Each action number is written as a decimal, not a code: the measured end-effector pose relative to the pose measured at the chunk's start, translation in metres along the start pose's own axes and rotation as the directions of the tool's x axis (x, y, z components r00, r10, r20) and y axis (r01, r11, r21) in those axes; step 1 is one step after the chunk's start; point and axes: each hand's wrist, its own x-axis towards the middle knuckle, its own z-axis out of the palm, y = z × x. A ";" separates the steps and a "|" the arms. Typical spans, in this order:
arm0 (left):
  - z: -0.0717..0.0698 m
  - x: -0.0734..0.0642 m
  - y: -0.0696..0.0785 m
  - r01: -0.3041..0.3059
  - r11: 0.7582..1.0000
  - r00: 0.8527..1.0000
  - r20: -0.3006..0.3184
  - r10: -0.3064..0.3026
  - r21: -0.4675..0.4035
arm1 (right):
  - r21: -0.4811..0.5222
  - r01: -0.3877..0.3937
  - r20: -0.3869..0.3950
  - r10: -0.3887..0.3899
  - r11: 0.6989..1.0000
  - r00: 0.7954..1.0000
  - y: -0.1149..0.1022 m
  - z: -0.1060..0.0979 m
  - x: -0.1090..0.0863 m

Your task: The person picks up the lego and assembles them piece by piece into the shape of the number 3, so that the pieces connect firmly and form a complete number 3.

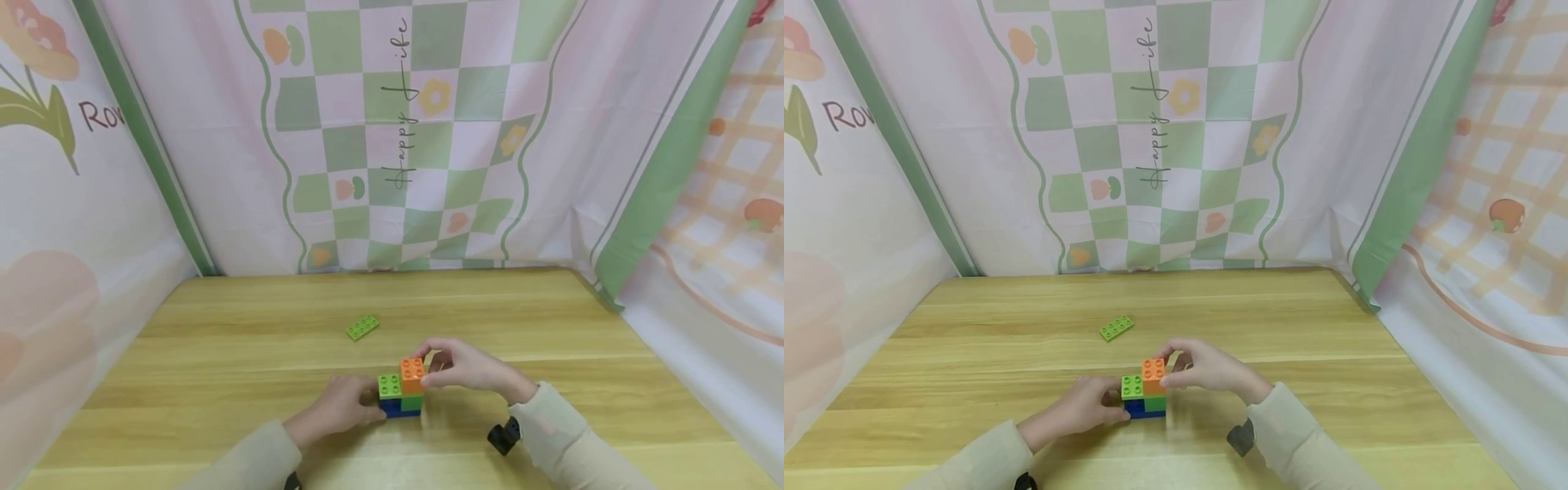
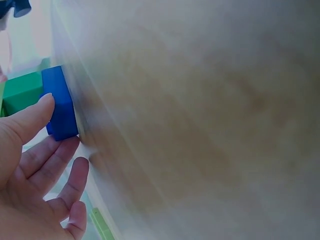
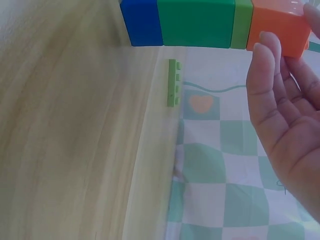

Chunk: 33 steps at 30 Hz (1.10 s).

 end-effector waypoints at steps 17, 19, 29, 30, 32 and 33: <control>-0.026 0.004 -0.012 -0.005 0.998 1.000 -0.027 0.003 -0.070 | -0.030 0.007 0.003 -0.006 1.000 1.000 -0.002 -0.001 0.001; -0.030 0.005 -0.013 -0.011 0.998 0.998 -0.057 0.007 -0.066 | -0.026 0.005 0.004 -0.005 1.000 1.000 -0.002 -0.002 0.000; -0.035 0.010 -0.025 0.020 0.999 0.992 -0.125 -0.026 -0.042 | -0.026 0.000 0.008 0.000 1.000 1.000 -0.004 -0.002 0.000; -0.035 0.011 -0.026 0.025 0.999 0.990 -0.137 -0.029 -0.035 | -0.026 -0.001 0.008 0.001 1.000 1.000 -0.004 -0.002 -0.001; -0.034 0.013 -0.030 0.034 0.999 0.985 -0.169 -0.038 -0.026 | -0.030 -0.005 0.008 0.005 1.000 1.000 -0.005 -0.002 0.000; -0.034 0.014 -0.032 0.036 0.999 0.982 -0.185 -0.040 -0.025 | -0.030 -0.006 0.008 0.006 1.000 1.000 -0.005 -0.002 0.000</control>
